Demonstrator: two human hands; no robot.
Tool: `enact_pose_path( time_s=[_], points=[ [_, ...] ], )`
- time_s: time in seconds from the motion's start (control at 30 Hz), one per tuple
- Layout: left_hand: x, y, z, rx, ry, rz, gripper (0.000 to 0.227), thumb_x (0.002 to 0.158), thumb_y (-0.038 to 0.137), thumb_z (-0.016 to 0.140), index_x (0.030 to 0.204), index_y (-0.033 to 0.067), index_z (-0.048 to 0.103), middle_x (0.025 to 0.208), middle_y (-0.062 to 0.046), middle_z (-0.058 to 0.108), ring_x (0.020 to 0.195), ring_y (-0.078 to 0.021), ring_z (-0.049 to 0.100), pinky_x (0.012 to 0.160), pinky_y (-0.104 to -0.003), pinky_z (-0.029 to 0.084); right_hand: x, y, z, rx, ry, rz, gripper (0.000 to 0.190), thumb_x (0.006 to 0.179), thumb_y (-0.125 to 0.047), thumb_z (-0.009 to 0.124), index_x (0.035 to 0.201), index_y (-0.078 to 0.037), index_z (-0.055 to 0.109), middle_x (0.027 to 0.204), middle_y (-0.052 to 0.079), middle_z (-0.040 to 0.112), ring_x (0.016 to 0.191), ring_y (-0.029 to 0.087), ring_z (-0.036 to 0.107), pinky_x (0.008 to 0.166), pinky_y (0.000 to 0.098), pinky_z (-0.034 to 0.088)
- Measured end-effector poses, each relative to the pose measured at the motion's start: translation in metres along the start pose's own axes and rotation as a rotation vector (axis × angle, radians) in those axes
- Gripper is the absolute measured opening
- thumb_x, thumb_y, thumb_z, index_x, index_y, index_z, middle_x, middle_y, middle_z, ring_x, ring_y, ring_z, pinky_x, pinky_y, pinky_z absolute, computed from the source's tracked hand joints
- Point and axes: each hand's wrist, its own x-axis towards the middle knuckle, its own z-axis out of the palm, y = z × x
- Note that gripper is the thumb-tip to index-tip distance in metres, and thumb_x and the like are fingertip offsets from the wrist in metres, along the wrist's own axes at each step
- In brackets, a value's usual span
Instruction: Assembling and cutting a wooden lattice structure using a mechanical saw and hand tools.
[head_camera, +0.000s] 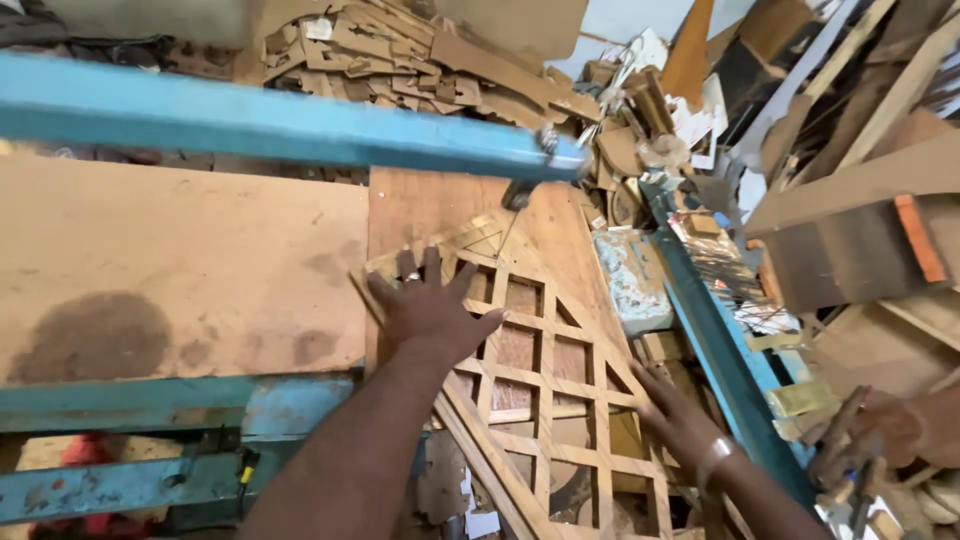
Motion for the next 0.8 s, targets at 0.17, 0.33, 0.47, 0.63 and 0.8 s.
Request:
enact_pose_path(
  time_s=[0.17, 0.33, 0.47, 0.63, 0.8],
  points=[
    [0.013, -0.003, 0.014, 0.001, 0.031, 0.087, 0.084, 0.091, 0.082, 0.039, 0.163, 0.0434, 0.019, 0.173, -0.013, 0.001, 0.156, -0.0468, 0.001, 0.117, -0.074, 0.004, -0.074, 0.03, 0.013, 0.419, -0.038, 0.553, 0.062, 0.098, -0.046, 0.052, 0.159, -0.047, 0.038, 0.146, 0.015, 0.067, 0.122, 0.036, 0.071, 0.105, 0.0421, 0.055],
    [0.018, -0.01, 0.012, 0.014, 0.047, 0.153, 0.078, 0.091, 0.08, 0.042, 0.16, 0.049, 0.023, 0.173, -0.016, 0.0, 0.156, -0.0477, -0.001, 0.118, -0.075, 0.001, -0.093, 0.008, 0.026, 0.298, 0.07, 0.485, 0.06, 0.097, -0.05, 0.05, 0.156, -0.045, 0.043, 0.14, 0.016, 0.069, 0.122, 0.035, 0.068, 0.105, 0.0412, 0.053],
    [0.017, -0.018, 0.005, -0.016, 0.018, 0.215, 0.073, 0.093, 0.078, 0.042, 0.159, 0.0508, 0.027, 0.173, -0.018, 0.0, 0.157, -0.0486, -0.001, 0.12, -0.074, -0.003, -0.1, 0.017, 0.042, 0.281, 0.093, 0.427, 0.059, 0.096, -0.053, 0.05, 0.154, -0.043, 0.044, 0.141, 0.017, 0.067, 0.128, 0.035, 0.064, 0.107, 0.042, 0.049],
    [0.027, -0.02, 0.01, -0.007, 0.023, 0.229, 0.07, 0.094, 0.077, 0.04, 0.158, 0.0515, 0.026, 0.172, -0.017, -0.002, 0.156, -0.049, -0.004, 0.119, -0.073, -0.005, -0.108, -0.015, 0.036, 0.299, 0.058, 0.579, 0.062, 0.099, -0.053, 0.05, 0.159, -0.042, 0.045, 0.123, 0.028, 0.072, 0.115, 0.04, 0.067, 0.099, 0.0453, 0.055],
    [0.023, -0.021, 0.004, 0.005, 0.021, 0.227, 0.068, 0.095, 0.076, 0.038, 0.158, 0.0511, 0.028, 0.173, -0.015, 0.0, 0.157, -0.0454, -0.003, 0.119, -0.074, -0.003, -0.108, -0.021, 0.038, 0.408, 0.035, 0.625, 0.063, 0.098, -0.052, 0.052, 0.16, -0.037, 0.048, 0.109, 0.031, 0.079, 0.105, 0.043, 0.071, 0.096, 0.0439, 0.057]
  ],
)
